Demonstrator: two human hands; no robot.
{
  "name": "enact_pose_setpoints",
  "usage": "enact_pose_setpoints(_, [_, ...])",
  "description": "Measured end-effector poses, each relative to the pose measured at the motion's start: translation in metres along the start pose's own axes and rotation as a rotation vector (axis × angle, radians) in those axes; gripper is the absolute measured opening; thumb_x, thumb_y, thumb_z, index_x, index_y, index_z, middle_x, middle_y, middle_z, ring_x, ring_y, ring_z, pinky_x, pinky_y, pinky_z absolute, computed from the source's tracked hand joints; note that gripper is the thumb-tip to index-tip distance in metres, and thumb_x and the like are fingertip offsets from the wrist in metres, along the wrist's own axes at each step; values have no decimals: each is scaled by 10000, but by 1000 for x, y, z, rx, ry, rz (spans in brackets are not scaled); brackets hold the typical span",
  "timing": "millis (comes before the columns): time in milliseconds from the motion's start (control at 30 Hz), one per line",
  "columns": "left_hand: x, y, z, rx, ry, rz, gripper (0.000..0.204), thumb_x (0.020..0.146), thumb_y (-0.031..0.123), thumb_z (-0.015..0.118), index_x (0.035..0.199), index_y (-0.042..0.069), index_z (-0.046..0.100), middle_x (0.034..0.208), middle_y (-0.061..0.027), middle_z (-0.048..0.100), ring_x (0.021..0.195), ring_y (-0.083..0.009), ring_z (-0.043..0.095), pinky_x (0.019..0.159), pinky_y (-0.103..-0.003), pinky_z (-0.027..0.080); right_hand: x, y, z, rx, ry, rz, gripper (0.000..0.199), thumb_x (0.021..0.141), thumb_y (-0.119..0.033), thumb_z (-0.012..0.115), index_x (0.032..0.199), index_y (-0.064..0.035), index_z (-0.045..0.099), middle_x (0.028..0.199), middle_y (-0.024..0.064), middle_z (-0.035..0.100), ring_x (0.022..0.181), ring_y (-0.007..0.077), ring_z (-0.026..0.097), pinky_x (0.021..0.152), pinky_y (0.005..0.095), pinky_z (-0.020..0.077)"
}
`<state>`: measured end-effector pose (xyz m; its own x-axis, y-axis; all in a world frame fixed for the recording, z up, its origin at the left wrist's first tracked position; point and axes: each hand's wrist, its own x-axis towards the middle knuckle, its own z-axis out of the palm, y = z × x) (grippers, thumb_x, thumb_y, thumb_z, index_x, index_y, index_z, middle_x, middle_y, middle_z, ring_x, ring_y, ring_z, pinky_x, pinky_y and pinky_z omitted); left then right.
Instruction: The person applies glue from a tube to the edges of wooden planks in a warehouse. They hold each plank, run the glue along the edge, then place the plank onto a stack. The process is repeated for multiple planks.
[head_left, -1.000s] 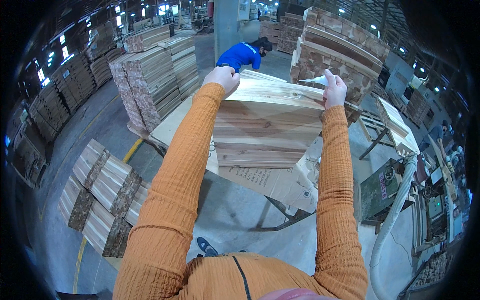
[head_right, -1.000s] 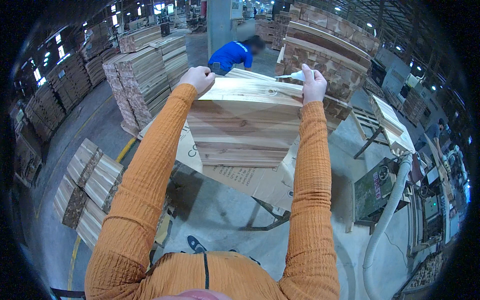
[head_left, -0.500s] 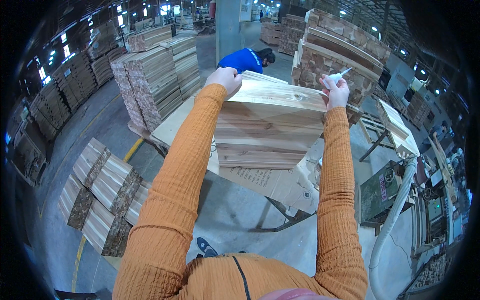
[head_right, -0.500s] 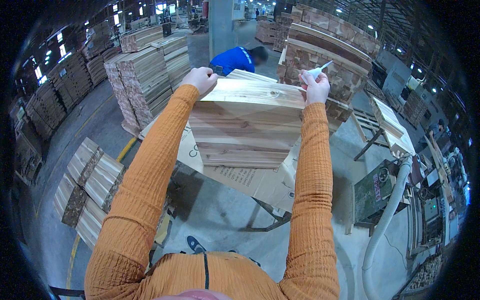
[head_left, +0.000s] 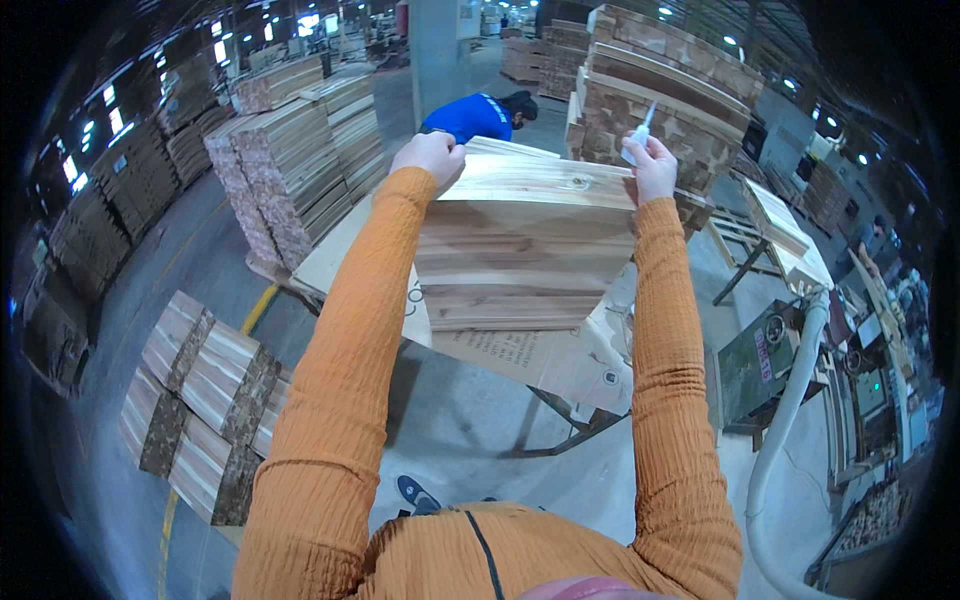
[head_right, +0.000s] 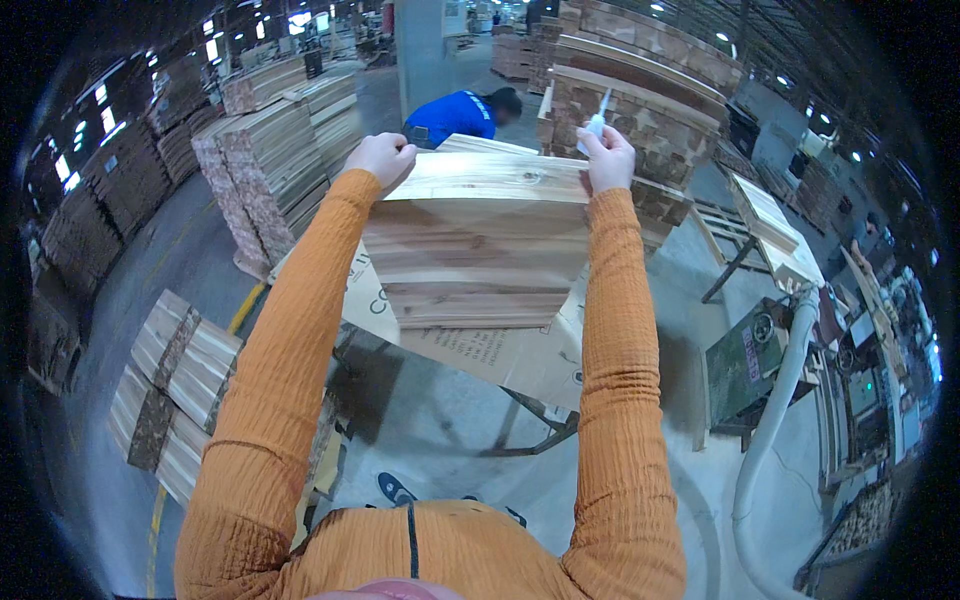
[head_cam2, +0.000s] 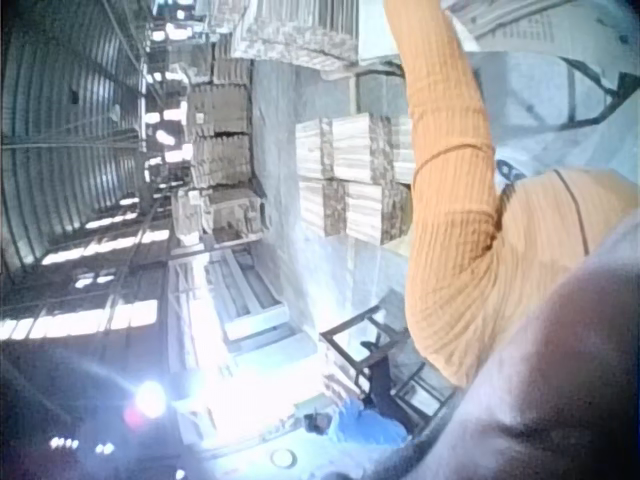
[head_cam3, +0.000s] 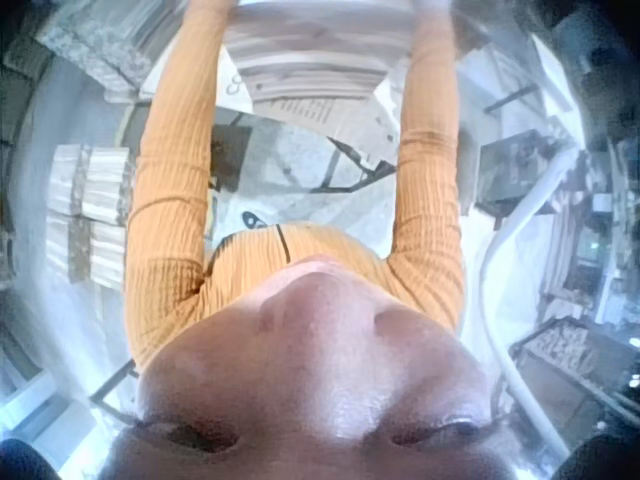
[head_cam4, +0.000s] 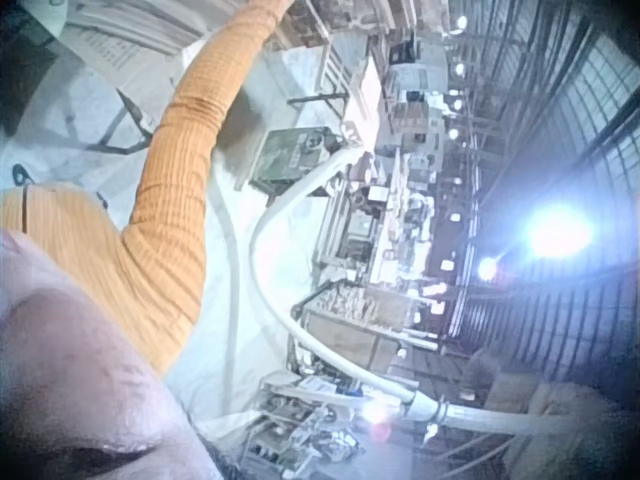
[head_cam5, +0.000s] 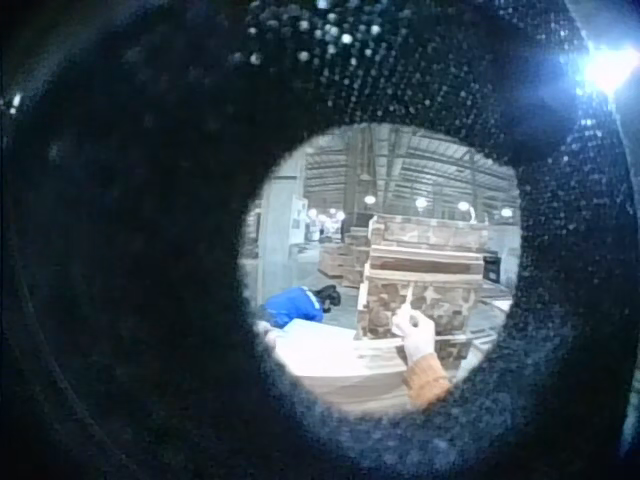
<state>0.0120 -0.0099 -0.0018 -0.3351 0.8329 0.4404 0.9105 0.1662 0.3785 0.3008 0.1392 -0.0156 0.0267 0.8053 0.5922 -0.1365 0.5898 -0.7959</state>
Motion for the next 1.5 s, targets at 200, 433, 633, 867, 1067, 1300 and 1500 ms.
enact_pose_setpoints(200, [3, -8, 1, -23, 21, 36, 364, 835, 359, 532, 970, 59, 689, 921, -208, 664, 890, -371, 635, 814, -414, 496, 2, 3, 5, -53, -80, -36, 326, 765, -174, 722, 1004, 39, 662, 835, 52, 671, 748, 105, 615, 697, 259, 482])
enact_pose_setpoints(433, [9, -15, 9, 14, 54, 119, 372, 831, 360, 522, 902, 30, 675, 875, -234, 648, 858, -394, 626, 774, -430, 489, -8, -6, 7, -93, -66, -5, 308, 759, -194, 728, 981, 11, 669, 863, 82, 683, 759, 140, 632, 695, 283, 493])
enact_pose_setpoints(633, [15, -25, 16, -13, 70, 194, 397, 837, 371, 526, 812, -13, 624, 769, -231, 618, 743, -370, 616, 672, -415, 460, -15, -14, 10, -114, -32, 66, 328, 731, -184, 742, 964, 32, 664, 868, 119, 686, 774, 169, 651, 710, 309, 512])
enact_pose_setpoints(867, [19, -16, 12, 15, -7, 153, 371, 836, 368, 533, 931, 38, 672, 897, -218, 654, 873, -382, 625, 782, -419, 485, -6, -9, 4, -133, -56, -12, 298, 768, -147, 718, 998, 33, 658, 848, 65, 668, 754, 121, 607, 695, 273, 480])
enact_pose_setpoints(1067, [21, -21, 15, 5, 57, 224, 396, 851, 379, 540, 883, 2, 656, 807, -210, 643, 770, -352, 626, 701, -399, 469, -2, -6, 3, -165, -69, -10, 298, 777, -142, 713, 1005, 40, 649, 871, 82, 669, 771, 134, 620, 727, 280, 495])
enact_pose_setpoints(1300, [21, -21, 14, 4, 26, 185, 379, 842, 372, 540, 898, 18, 662, 850, -217, 648, 826, -368, 628, 743, -417, 479, -4, -9, 5, -195, -68, 12, 308, 781, -148, 711, 1015, 42, 644, 889, 90, 669, 787, 144, 626, 739, 278, 497])
enact_pose_setpoints(1500, [22, -18, 11, 18, -9, 182, 376, 839, 364, 536, 891, 11, 655, 834, -232, 634, 814, -386, 624, 729, -430, 477, -4, -7, 3, -158, -48, 8, 319, 778, -169, 718, 1011, 36, 645, 890, 99, 669, 784, 148, 629, 719, 288, 498])
